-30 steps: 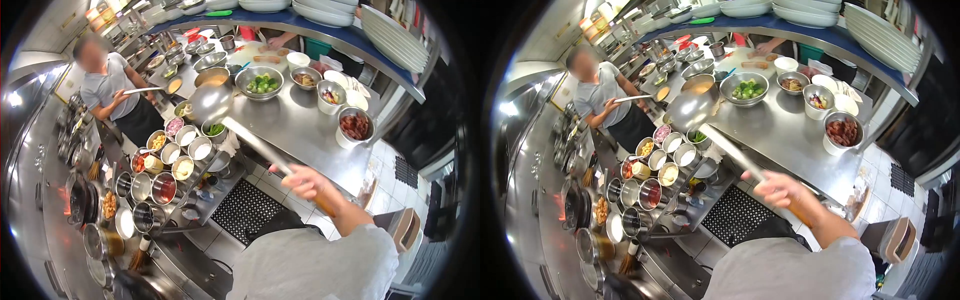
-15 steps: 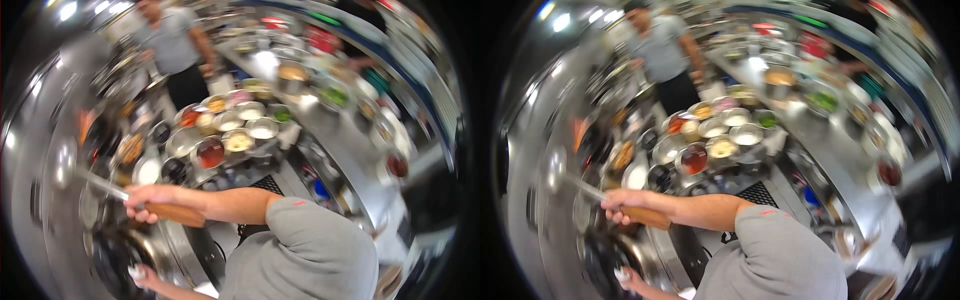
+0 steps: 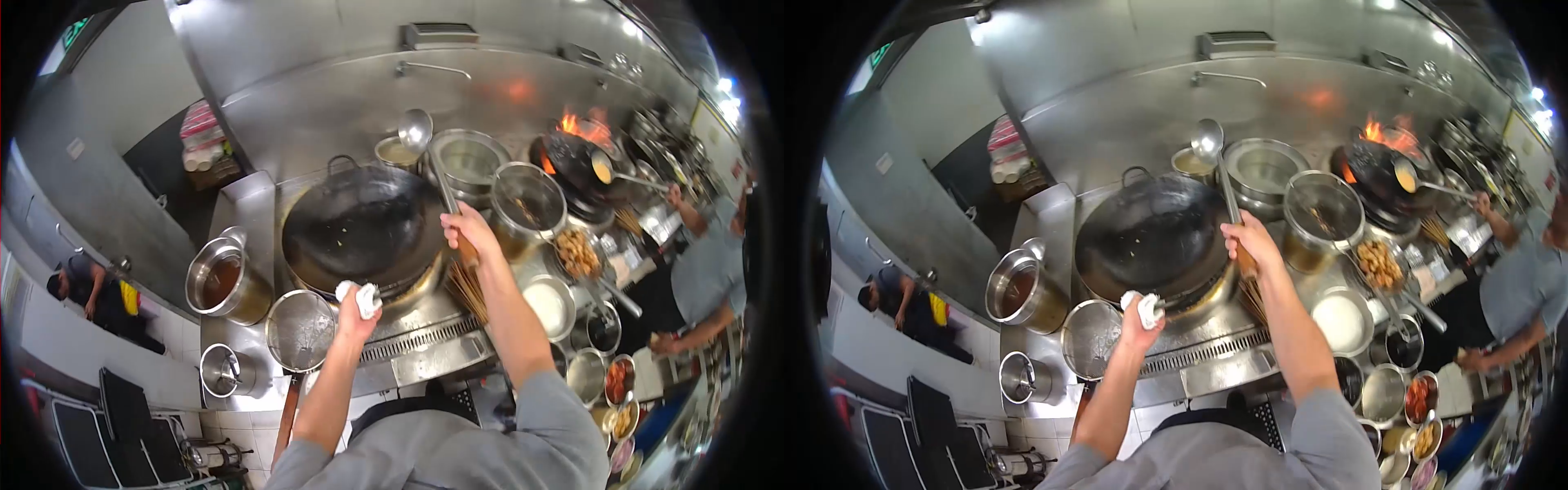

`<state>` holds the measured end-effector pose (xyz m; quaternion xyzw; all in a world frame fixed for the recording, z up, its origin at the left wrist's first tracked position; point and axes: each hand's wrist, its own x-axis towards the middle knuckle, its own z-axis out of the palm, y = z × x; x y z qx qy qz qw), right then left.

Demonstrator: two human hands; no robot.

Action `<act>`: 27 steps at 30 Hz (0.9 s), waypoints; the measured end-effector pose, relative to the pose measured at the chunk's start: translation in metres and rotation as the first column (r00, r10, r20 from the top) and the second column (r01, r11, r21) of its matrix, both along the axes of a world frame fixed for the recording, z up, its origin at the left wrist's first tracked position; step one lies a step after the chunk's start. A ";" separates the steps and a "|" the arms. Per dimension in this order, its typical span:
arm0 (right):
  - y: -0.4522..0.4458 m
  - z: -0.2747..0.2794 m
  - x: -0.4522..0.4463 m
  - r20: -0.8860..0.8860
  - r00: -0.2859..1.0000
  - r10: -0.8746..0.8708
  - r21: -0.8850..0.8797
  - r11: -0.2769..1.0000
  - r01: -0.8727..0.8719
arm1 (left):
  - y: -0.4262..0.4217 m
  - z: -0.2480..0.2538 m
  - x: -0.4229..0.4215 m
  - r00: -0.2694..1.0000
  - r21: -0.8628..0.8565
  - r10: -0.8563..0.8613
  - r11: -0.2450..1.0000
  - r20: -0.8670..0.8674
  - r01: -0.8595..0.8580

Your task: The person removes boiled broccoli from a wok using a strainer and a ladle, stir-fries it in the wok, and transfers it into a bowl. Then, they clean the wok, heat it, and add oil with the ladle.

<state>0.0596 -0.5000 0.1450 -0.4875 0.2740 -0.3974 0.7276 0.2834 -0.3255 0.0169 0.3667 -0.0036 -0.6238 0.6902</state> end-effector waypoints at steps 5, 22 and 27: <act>-0.133 0.011 0.071 -0.793 0.597 -0.119 -0.306 0.926 -0.221 | 0.009 0.027 0.001 0.988 0.040 0.071 0.996 0.139 -0.077; -0.129 -0.054 0.010 -0.661 0.547 -0.513 -0.387 0.858 0.337 | 0.255 -0.001 0.009 0.998 0.133 0.056 0.989 0.028 -0.059; -0.127 -0.040 -0.017 0.628 0.744 -0.230 0.489 0.860 -0.147 | 0.231 0.005 0.009 0.940 0.138 -0.135 0.986 0.315 0.095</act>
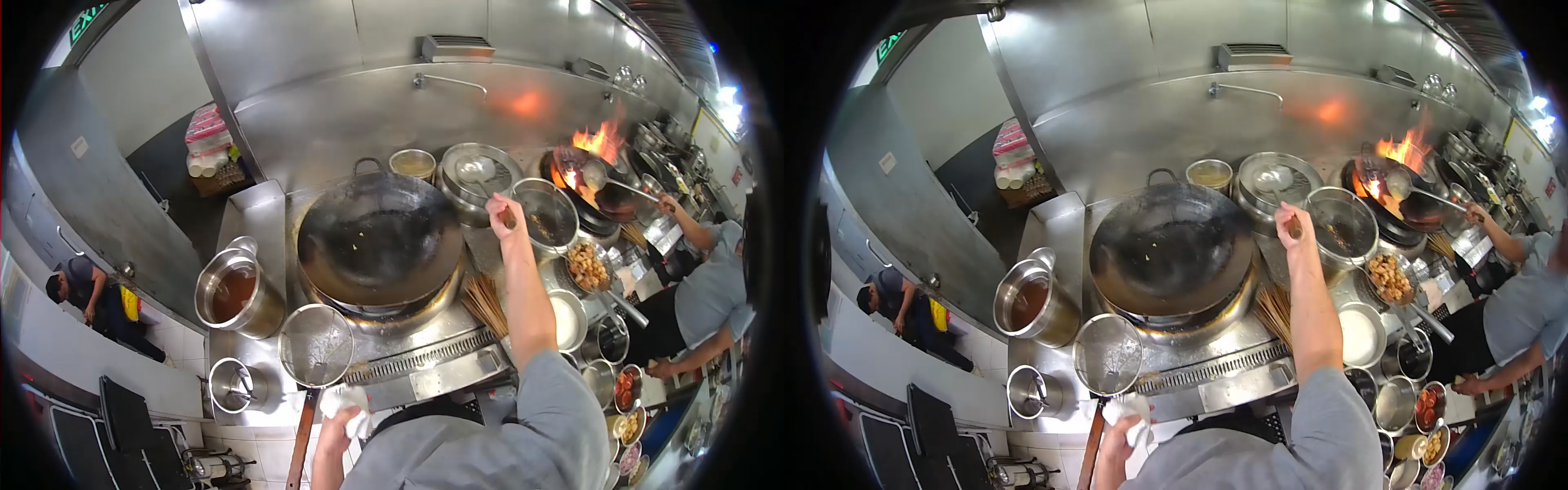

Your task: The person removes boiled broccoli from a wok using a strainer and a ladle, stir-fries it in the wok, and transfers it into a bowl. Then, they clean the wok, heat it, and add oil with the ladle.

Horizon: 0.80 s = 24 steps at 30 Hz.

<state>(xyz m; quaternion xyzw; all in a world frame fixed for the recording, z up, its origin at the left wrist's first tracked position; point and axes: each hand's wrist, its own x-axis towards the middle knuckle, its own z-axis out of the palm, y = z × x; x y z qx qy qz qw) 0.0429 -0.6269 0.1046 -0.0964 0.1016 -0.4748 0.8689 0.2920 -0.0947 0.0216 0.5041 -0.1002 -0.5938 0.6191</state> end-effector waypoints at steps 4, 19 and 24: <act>0.058 0.043 -0.010 0.342 0.931 0.127 0.064 0.985 -0.157 | -0.027 0.032 0.010 0.976 -0.089 -0.163 0.980 0.141 0.177; 0.279 0.076 -0.068 -0.428 0.896 0.116 -0.131 0.973 -0.189 | -0.033 0.008 -0.038 0.920 -0.156 -0.347 0.934 -0.181 0.322; 0.246 0.035 -0.058 -0.949 0.132 -0.285 -0.310 0.786 -0.535 | -0.010 0.019 -0.037 0.997 -0.271 -0.078 0.960 -0.013 0.071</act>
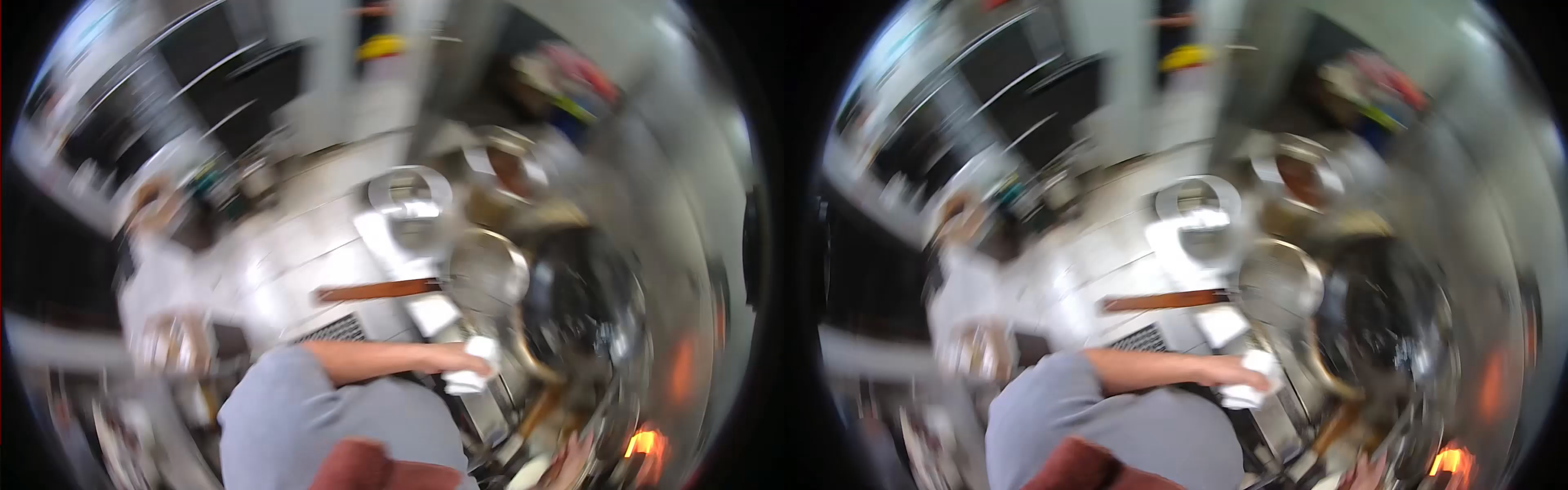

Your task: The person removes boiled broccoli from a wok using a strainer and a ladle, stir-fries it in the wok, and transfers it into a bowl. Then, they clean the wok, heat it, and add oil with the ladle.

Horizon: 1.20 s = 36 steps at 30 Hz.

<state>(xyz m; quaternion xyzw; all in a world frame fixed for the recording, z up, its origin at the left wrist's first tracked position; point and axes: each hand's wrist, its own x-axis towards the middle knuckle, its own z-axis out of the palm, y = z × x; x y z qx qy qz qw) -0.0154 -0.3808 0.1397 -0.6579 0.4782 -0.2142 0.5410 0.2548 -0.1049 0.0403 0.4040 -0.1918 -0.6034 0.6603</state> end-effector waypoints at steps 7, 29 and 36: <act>0.071 0.004 0.124 -0.144 0.806 0.574 -0.104 0.801 -0.589 | 0.090 0.023 -0.039 0.809 -0.030 0.585 0.809 -0.054 -0.587; 0.001 -0.030 0.093 0.115 0.937 0.331 0.081 0.937 -0.341 | 0.096 -0.001 0.003 0.872 0.025 0.326 0.940 -0.364 -0.341; 0.011 -0.075 0.097 -0.069 0.993 0.091 -0.195 0.975 -0.103 | -0.055 0.016 0.035 0.965 0.153 -0.039 0.985 -0.260 0.081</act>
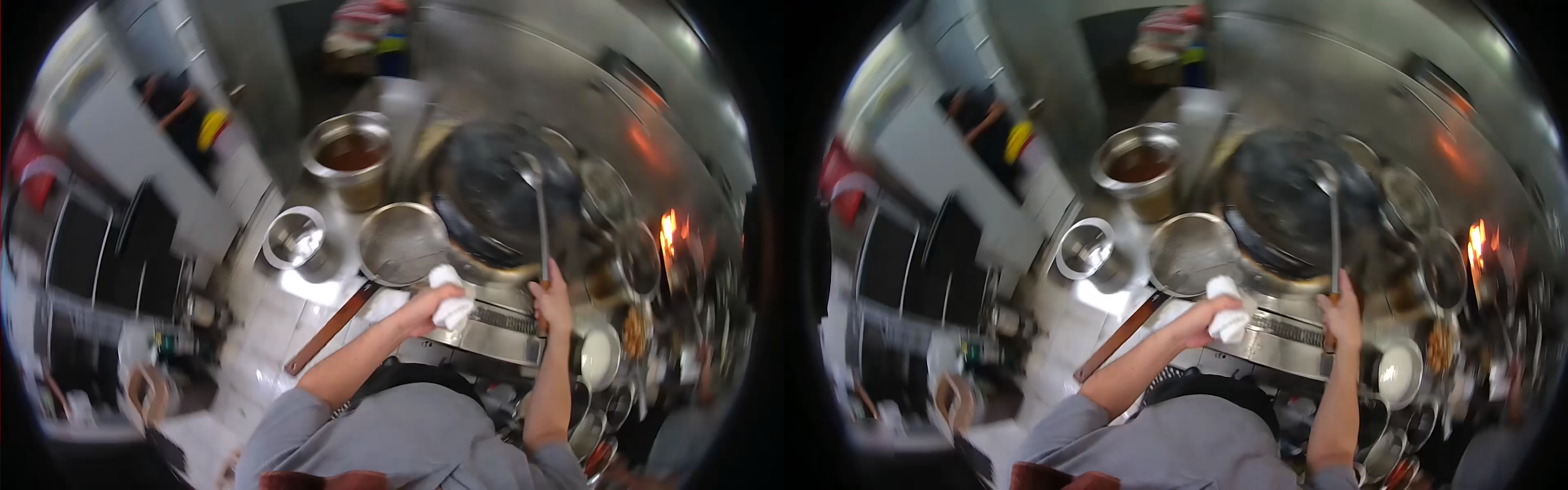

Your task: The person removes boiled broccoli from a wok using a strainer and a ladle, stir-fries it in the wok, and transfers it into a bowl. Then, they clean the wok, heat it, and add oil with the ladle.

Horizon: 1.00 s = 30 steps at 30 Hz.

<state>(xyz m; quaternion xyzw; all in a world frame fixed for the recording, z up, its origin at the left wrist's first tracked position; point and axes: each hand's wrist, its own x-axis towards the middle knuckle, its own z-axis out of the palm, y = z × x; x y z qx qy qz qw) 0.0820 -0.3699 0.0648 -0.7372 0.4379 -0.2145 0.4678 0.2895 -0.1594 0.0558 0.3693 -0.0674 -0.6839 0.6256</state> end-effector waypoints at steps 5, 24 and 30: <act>0.054 -0.015 -0.054 -0.036 0.993 -0.109 -0.368 0.925 0.088 | -0.099 0.006 0.017 0.995 0.034 -0.021 0.999 -0.100 0.025; 0.069 0.032 -0.130 0.312 0.928 -0.205 0.370 0.926 0.080 | -0.107 -0.008 0.078 0.637 -0.046 0.335 0.904 0.694 -0.425; 0.073 0.033 -0.117 0.354 0.919 -0.171 0.401 0.916 0.016 | -0.089 -0.027 0.085 0.391 -0.194 0.377 0.880 0.839 -0.434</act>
